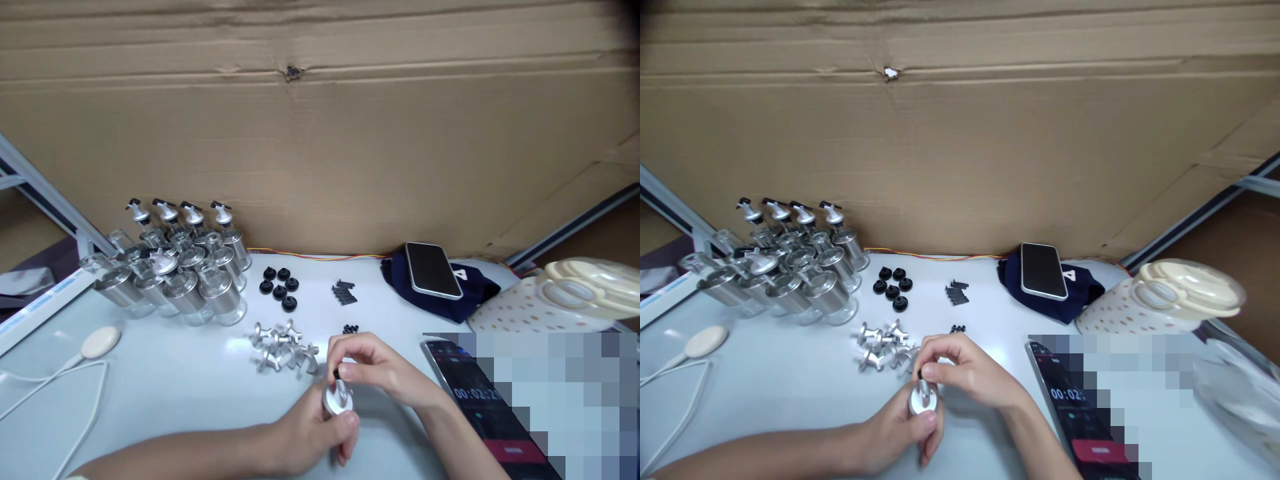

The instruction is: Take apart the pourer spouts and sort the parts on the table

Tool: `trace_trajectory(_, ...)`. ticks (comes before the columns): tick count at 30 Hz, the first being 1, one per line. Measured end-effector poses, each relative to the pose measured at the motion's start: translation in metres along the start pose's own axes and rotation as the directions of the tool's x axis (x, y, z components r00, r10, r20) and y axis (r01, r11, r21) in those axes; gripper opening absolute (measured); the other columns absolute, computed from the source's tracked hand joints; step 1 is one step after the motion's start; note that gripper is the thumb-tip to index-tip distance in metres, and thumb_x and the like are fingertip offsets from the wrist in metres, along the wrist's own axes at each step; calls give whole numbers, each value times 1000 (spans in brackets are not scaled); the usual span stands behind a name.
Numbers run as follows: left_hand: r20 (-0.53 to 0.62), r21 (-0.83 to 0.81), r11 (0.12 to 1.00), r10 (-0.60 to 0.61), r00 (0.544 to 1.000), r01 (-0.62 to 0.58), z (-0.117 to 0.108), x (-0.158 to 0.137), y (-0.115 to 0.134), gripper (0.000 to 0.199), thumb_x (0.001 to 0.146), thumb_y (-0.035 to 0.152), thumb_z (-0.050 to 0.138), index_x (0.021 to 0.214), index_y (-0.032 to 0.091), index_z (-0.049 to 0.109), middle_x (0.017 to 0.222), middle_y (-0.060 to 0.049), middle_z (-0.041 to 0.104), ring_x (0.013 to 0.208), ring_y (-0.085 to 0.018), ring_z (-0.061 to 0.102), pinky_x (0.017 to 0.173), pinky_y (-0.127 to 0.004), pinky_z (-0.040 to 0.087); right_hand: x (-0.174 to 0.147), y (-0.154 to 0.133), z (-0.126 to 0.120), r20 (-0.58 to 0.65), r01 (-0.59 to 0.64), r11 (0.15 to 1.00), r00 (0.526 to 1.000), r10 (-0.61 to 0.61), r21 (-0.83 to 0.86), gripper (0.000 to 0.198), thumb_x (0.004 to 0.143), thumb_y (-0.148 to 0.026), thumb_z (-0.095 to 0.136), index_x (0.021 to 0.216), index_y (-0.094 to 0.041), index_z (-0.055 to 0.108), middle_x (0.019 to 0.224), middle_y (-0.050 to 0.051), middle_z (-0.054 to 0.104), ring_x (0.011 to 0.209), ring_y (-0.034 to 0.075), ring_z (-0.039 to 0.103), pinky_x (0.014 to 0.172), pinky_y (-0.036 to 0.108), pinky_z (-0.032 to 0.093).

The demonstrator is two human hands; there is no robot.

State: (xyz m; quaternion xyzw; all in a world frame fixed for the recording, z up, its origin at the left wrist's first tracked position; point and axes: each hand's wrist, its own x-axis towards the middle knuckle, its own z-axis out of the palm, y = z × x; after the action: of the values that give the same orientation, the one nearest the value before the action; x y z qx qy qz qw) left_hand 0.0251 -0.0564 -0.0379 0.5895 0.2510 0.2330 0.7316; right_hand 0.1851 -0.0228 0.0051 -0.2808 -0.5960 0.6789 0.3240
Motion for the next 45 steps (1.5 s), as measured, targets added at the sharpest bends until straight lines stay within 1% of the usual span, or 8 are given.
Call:
trace_trajectory(6, 86, -162, 985, -54, 995, 67, -1, -4, 3, 53, 65, 65, 65, 69, 16, 46, 57, 1, 51, 51, -9, 46, 52, -22, 37, -2, -4, 1, -15, 96, 990, 995, -95, 105, 27, 83, -41, 62, 76, -16, 69, 72, 2, 59, 67, 12, 54, 68, 26, 41)
trace_trajectory(11, 42, -271, 959, -72, 997, 81, 1, -3, 4, 51, 67, 60, 67, 74, 18, 39, 58, 2, 53, 48, -8, 47, 50, -22, 38, -7, -7, -7, -248, 105, 988, 966, -75, 110, 24, 78, -41, 69, 77, -17, 65, 68, 2, 64, 67, 14, 59, 69, 28, 44)
trace_trajectory(13, 43, -243, 966, -84, 996, 92, 1, -2, 5, 53, 66, 61, 68, 74, 17, 40, 58, 2, 53, 49, -8, 47, 51, -22, 37, -7, -7, -15, -415, 78, 994, 909, -40, 76, 24, 72, -39, 73, 75, -18, 60, 72, 3, 67, 67, 14, 61, 69, 29, 46)
trace_trajectory(16, 49, -189, 976, -104, 993, 111, 1, -3, 5, 57, 62, 65, 68, 74, 17, 40, 58, 3, 53, 49, -7, 46, 50, -21, 36, -6, -5, -29, -634, 24, 998, 771, -58, -62, 32, 63, -38, 79, 65, -19, 53, 72, 2, 65, 60, 13, 59, 63, 28, 46)
trace_trajectory(20, 41, -174, 978, -112, 993, 118, 1, -2, 4, 55, 63, 64, 68, 73, 18, 39, 58, 3, 53, 50, -7, 46, 51, -21, 37, -7, 2, -43, -728, -227, 914, 678, -99, -335, 27, 62, -42, 73, 65, -19, 58, 60, 1, 60, 53, 14, 54, 53, 28, 43)
trace_trajectory(25, 37, -160, 980, -112, 993, 116, 1, -2, 3, 52, 65, 61, 68, 74, 18, 39, 59, 3, 52, 51, -7, 46, 51, -21, 37, -8, 9, -47, -705, -546, 625, 710, -10, -559, 9, 71, -24, 59, 65, -19, 64, 63, 5, 68, 62, 20, 62, 62, 30, 45)
trace_trajectory(29, 36, -164, 979, -120, 992, 124, 2, -3, 4, 54, 64, 62, 68, 74, 17, 39, 59, 3, 52, 51, -8, 47, 51, -21, 37, -8, 9, -46, -699, -633, 483, 712, 58, -605, 13, 72, -12, 54, 70, -18, 66, 69, 7, 70, 68, 21, 64, 66, 30, 44)
trace_trajectory(45, 14, -118, 985, -125, 992, 126, 1, -3, 4, 55, 65, 65, 65, 76, 17, 40, 59, 3, 52, 51, -8, 47, 52, -21, 38, -4, 13, -39, -627, -604, 467, 769, 127, -646, 26, 70, 1, 45, 83, -17, 59, 71, 4, 64, 67, 17, 58, 67, 28, 43)
